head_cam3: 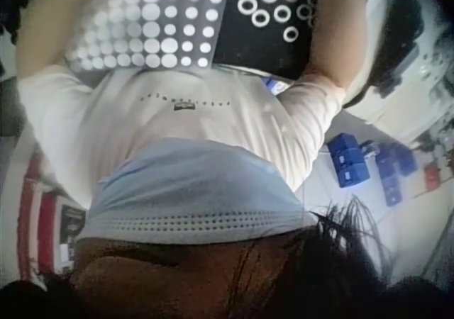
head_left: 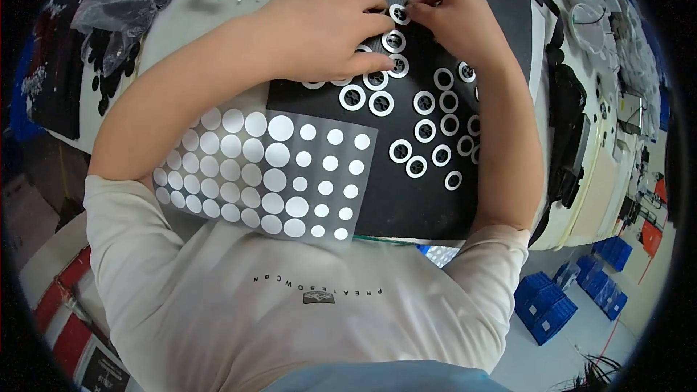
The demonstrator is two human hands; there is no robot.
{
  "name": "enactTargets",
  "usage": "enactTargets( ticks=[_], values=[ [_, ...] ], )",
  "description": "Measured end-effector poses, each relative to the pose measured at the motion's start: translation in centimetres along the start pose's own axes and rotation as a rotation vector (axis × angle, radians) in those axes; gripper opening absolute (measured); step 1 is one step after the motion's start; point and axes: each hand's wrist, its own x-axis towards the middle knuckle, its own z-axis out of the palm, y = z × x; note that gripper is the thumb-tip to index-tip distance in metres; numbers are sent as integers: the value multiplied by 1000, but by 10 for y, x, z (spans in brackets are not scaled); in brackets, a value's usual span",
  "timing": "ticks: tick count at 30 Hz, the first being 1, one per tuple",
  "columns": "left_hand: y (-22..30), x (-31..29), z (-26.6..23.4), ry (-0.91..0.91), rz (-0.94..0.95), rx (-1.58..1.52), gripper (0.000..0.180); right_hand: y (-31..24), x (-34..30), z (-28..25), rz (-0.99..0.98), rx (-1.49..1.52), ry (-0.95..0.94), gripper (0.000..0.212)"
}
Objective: Peeling small white circular stickers from a backing sheet and applying them to silver metal rings.
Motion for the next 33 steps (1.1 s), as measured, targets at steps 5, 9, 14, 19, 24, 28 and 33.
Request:
enactTargets(
  ticks=[5,9,14,19,24,28,33],
  values=[
    [-1,0,-1,-10,2,38,50,-9,-2,-6,57,95,-103,47],
    [3,2,-2,-12,-2,77,52,-16,-4,-10,105,87,-164,49],
    [-1,-1,2,-11,1,79,54,-17,-4,-10,99,152,-134,50],
    [4,3,-4,-61,-34,-23,57,-12,-3,-7,81,152,-126,49],
    [2,3,0,-43,19,75,58,-11,-1,-7,60,118,-133,47],
    [4,2,0,-52,9,57,58,-3,1,-3,57,21,-114,42],
    [-3,6,-4,-26,-4,-6,48,-1,7,0,-134,-146,10,36]
  ],
)
